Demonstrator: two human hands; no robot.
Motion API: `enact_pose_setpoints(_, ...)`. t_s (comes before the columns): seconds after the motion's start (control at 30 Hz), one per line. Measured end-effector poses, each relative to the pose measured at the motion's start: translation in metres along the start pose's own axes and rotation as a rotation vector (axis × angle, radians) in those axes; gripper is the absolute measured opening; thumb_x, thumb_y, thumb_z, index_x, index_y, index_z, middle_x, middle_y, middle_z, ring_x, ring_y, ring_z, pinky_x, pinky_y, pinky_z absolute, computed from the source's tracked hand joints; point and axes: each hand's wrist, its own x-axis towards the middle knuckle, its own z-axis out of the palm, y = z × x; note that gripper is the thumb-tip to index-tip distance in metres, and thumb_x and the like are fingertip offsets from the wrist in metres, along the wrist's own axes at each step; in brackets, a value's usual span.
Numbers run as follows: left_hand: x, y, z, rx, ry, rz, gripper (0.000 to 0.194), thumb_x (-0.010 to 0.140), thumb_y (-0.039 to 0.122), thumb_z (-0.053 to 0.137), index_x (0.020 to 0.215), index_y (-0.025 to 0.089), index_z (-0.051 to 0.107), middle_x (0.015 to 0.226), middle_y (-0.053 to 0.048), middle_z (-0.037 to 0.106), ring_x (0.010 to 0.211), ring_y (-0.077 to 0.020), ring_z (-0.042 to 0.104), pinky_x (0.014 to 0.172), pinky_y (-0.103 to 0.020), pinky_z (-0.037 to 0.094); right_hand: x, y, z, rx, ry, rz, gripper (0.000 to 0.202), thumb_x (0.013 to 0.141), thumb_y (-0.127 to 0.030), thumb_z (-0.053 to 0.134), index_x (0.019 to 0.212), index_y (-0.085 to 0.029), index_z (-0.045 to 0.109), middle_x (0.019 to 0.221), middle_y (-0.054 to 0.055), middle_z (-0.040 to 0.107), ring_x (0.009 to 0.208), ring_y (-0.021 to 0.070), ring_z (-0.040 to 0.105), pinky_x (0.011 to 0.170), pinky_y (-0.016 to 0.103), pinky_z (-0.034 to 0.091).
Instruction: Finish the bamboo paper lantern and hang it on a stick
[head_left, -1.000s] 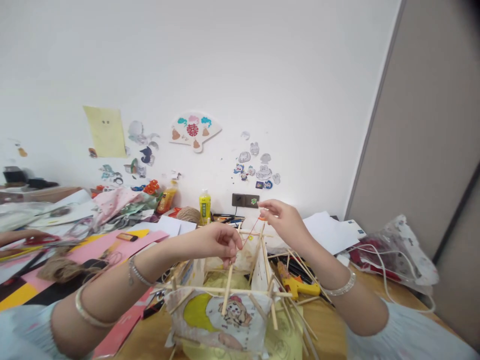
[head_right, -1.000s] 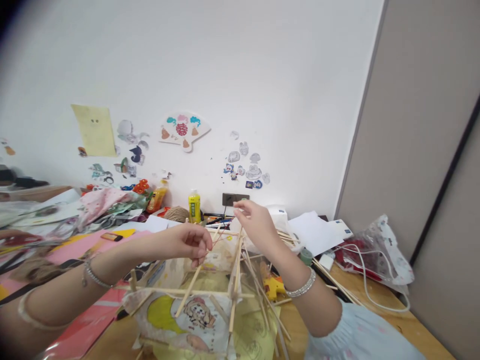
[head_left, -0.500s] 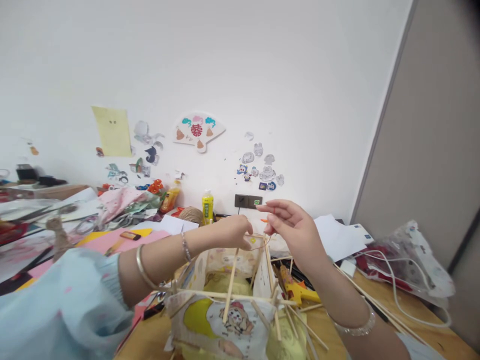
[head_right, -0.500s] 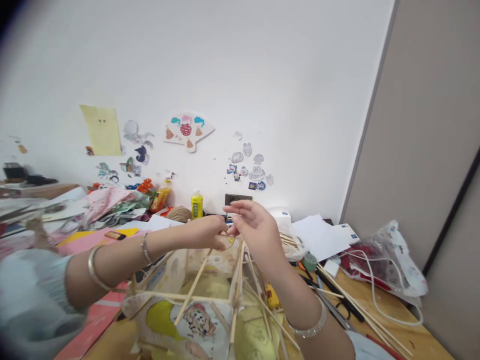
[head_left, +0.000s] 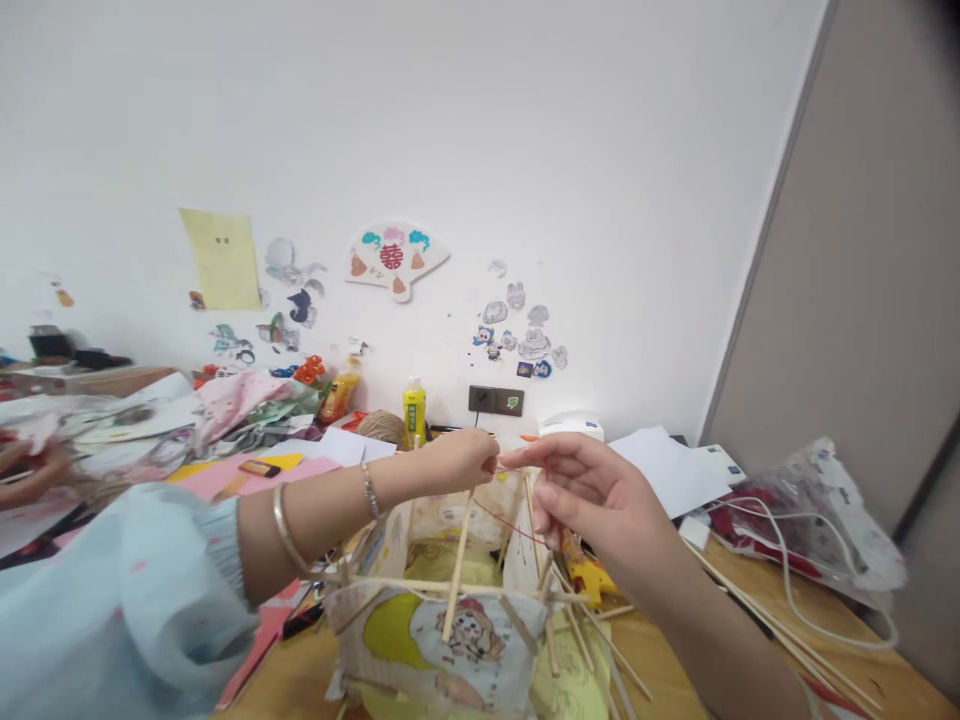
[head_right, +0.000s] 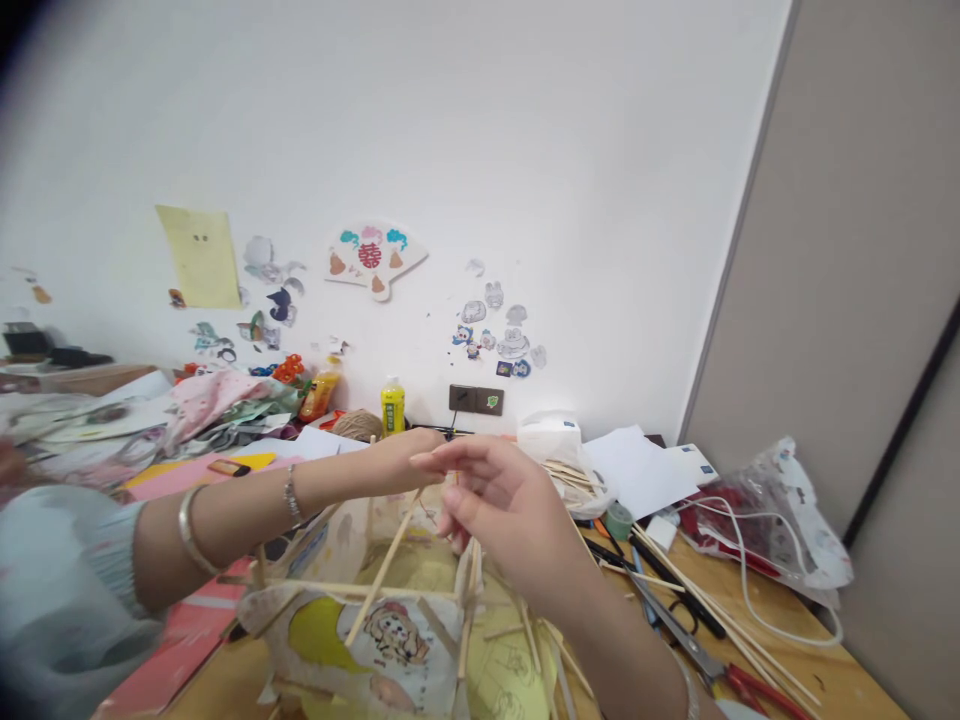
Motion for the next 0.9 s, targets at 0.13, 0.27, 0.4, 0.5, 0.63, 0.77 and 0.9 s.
enact_pose_setpoints(0.13,-0.015,0.001,-0.007,-0.077,-0.095,-0.052,0.009,0.068,0.023,0.059,0.072,0.017,0.065,0.064,0.000,0.061,0.059,-0.0128,0.052,0.055,-0.022,0.038,-0.001,0.009,-0.028,0.011,0.145,-0.042,0.013,0.081,-0.031,0.061,0.090,-0.023,0.065,0.090,0.005,0.068,0.057,0.0100,0.055,0.049,0.023,0.050)
enact_pose_setpoints(0.27,-0.035,0.003,-0.011,-0.219,-0.140,-0.105,0.011,0.071,0.025,0.058,0.074,0.016,0.063,0.065,0.001,0.060,0.061,-0.0114,0.052,0.055,-0.020,0.038,0.008,0.021,-0.045,0.031,0.303,-0.075,0.018,0.078,-0.033,0.064,0.092,-0.022,0.060,0.091,0.004,0.069,0.051,0.0076,0.050,0.047,0.022,0.046)
enact_pose_setpoints(0.4,-0.046,0.005,-0.009,-0.100,-0.088,-0.031,0.011,0.075,0.024,0.055,0.076,0.017,0.063,0.069,0.000,0.062,0.062,-0.0115,0.053,0.055,-0.020,0.037,0.029,0.040,-0.035,-0.121,0.203,0.011,0.027,0.079,-0.034,0.060,0.101,-0.023,0.047,0.087,0.002,0.071,0.042,0.0071,0.046,0.042,0.021,0.039)
enact_pose_setpoints(0.5,-0.047,0.006,-0.006,-0.002,-0.010,0.052,0.012,0.077,0.022,0.053,0.075,0.017,0.063,0.069,0.000,0.062,0.062,-0.0115,0.053,0.057,-0.020,0.036,0.046,0.056,-0.020,-0.403,0.051,0.091,0.011,0.080,-0.029,0.056,0.085,-0.021,0.050,0.076,0.000,0.069,0.043,0.0091,0.049,0.044,0.023,0.038)
enact_pose_setpoints(0.63,-0.047,0.005,-0.003,-0.008,0.096,0.029,0.012,0.080,0.025,0.051,0.080,0.017,0.060,0.065,0.001,0.059,0.058,-0.0114,0.051,0.056,-0.021,0.036,0.060,0.069,-0.009,-0.663,-0.144,0.008,0.008,0.079,-0.015,0.051,0.079,-0.020,0.057,0.078,0.002,0.068,0.074,0.0150,0.061,0.068,0.027,0.043)
enact_pose_setpoints(0.77,-0.047,0.003,-0.004,0.064,0.152,0.039,0.010,0.078,0.017,0.047,0.076,0.017,0.057,0.065,0.001,0.057,0.058,-0.0114,0.049,0.055,-0.021,0.035,0.064,0.072,-0.008,-0.627,-0.178,0.045,0.017,0.083,-0.016,0.046,0.099,-0.020,0.049,0.068,-0.003,0.066,0.070,0.0141,0.059,0.067,0.026,0.041)
enact_pose_setpoints(0.9,-0.049,0.004,-0.006,0.148,0.108,0.151,0.023,0.072,0.005,0.045,0.075,0.016,0.065,0.075,-0.004,0.063,0.068,-0.0133,0.055,0.064,-0.022,0.040,0.063,0.072,-0.008,-0.607,-0.186,0.081,0.012,0.082,-0.016,0.047,0.093,-0.021,0.044,0.056,-0.008,0.058,0.059,0.0118,0.054,0.059,0.023,0.039)
